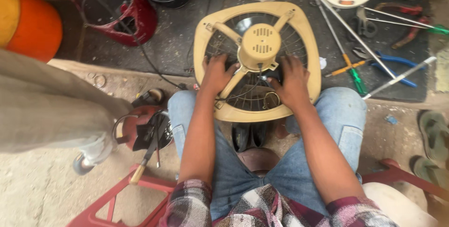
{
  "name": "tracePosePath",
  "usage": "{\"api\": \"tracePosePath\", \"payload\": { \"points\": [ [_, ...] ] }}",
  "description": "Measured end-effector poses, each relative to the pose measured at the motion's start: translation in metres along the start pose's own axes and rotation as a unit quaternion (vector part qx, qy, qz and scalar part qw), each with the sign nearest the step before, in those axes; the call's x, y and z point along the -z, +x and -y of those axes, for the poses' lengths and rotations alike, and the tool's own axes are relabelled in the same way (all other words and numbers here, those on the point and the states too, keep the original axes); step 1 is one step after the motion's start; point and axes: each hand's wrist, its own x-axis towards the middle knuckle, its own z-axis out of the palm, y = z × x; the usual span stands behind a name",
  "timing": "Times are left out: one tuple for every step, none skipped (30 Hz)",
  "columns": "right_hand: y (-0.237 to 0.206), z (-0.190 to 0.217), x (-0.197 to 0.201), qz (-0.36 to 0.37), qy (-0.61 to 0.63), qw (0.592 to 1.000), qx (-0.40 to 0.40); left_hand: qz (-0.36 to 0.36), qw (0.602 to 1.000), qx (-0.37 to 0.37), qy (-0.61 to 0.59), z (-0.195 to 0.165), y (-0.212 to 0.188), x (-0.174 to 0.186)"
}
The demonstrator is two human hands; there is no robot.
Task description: The person disassembles a beige fan by removing the front grille and motor housing, then uses a screwdriver to open a black fan base and remove its cover. The person handles the fan blades, motor, and base components while seated on a stool.
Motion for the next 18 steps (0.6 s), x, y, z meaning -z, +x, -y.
{"api": "tracePosePath", "payload": {
  "points": [
    [0.001, -0.001, 0.000, 0.004, -0.015, 1.000, 0.001, -0.008, 1.000, -0.008, 0.000, 0.000, 0.002, -0.002],
    [0.002, -0.002, 0.000, 0.007, -0.029, 1.000, 0.003, -0.017, 1.000, -0.015, 0.000, 0.000, 0.003, -0.003],
    [0.001, -0.003, 0.001, 0.013, -0.044, 0.999, 0.005, -0.025, 0.999, -0.021, 0.000, 0.000, 0.003, -0.006],
    [0.001, -0.004, 0.001, 0.019, -0.041, 0.999, -0.006, -0.029, 0.999, -0.023, -0.001, 0.001, 0.002, -0.008],
    [0.002, -0.005, 0.001, 0.024, -0.038, 0.999, -0.017, -0.033, 0.999, -0.025, -0.003, 0.002, 0.003, -0.009],
    [0.003, -0.005, 0.003, 0.028, -0.036, 0.999, -0.028, -0.038, 0.999, -0.028, -0.005, 0.001, 0.005, -0.011],
    [0.003, -0.005, 0.004, -0.007, -0.075, 0.997, 0.002, -0.037, 0.999, -0.031, -0.002, 0.000, 0.005, -0.013],
    [0.000, -0.005, 0.005, -0.041, -0.112, 0.992, 0.033, -0.035, 0.999, -0.032, 0.002, -0.001, 0.005, -0.014],
    [0.001, -0.006, 0.008, -0.077, -0.149, 0.984, 0.064, -0.036, 0.999, -0.035, 0.007, -0.002, 0.007, -0.014],
    [0.005, -0.009, 0.012, -0.028, 0.031, 0.997, -0.068, -0.046, 0.997, -0.058, 0.008, -0.004, 0.009, -0.013],
    [0.009, -0.012, 0.017, 0.026, 0.212, 0.957, -0.194, -0.055, 0.995, -0.077, 0.008, -0.005, 0.008, -0.012],
    [0.008, -0.014, 0.020, 0.080, 0.383, 0.867, -0.310, -0.063, 0.993, -0.095, 0.010, -0.006, 0.006, -0.011],
    [0.005, -0.014, 0.022, 0.065, 0.396, 0.867, -0.297, -0.053, 0.995, -0.078, 0.011, -0.008, 0.005, -0.010],
    [0.005, -0.014, 0.024, 0.049, 0.409, 0.866, -0.283, -0.043, 0.997, -0.063, 0.012, -0.010, 0.006, -0.009],
    [0.005, -0.015, 0.026, 0.033, 0.421, 0.866, -0.269, -0.034, 0.998, -0.048, 0.013, -0.013, 0.007, -0.008],
    [0.004, -0.015, 0.027, 0.034, 0.419, 0.866, -0.269, -0.035, 0.998, -0.054, 0.010, -0.014, 0.008, -0.008],
    [0.004, -0.015, 0.027, 0.035, 0.418, 0.867, -0.270, -0.035, 0.998, -0.058, 0.007, -0.016, 0.007, -0.008],
    [0.004, -0.015, 0.026, 0.037, 0.417, 0.866, -0.271, -0.034, 0.997, -0.062, 0.006, -0.017, 0.007, -0.007]
  ]
}}
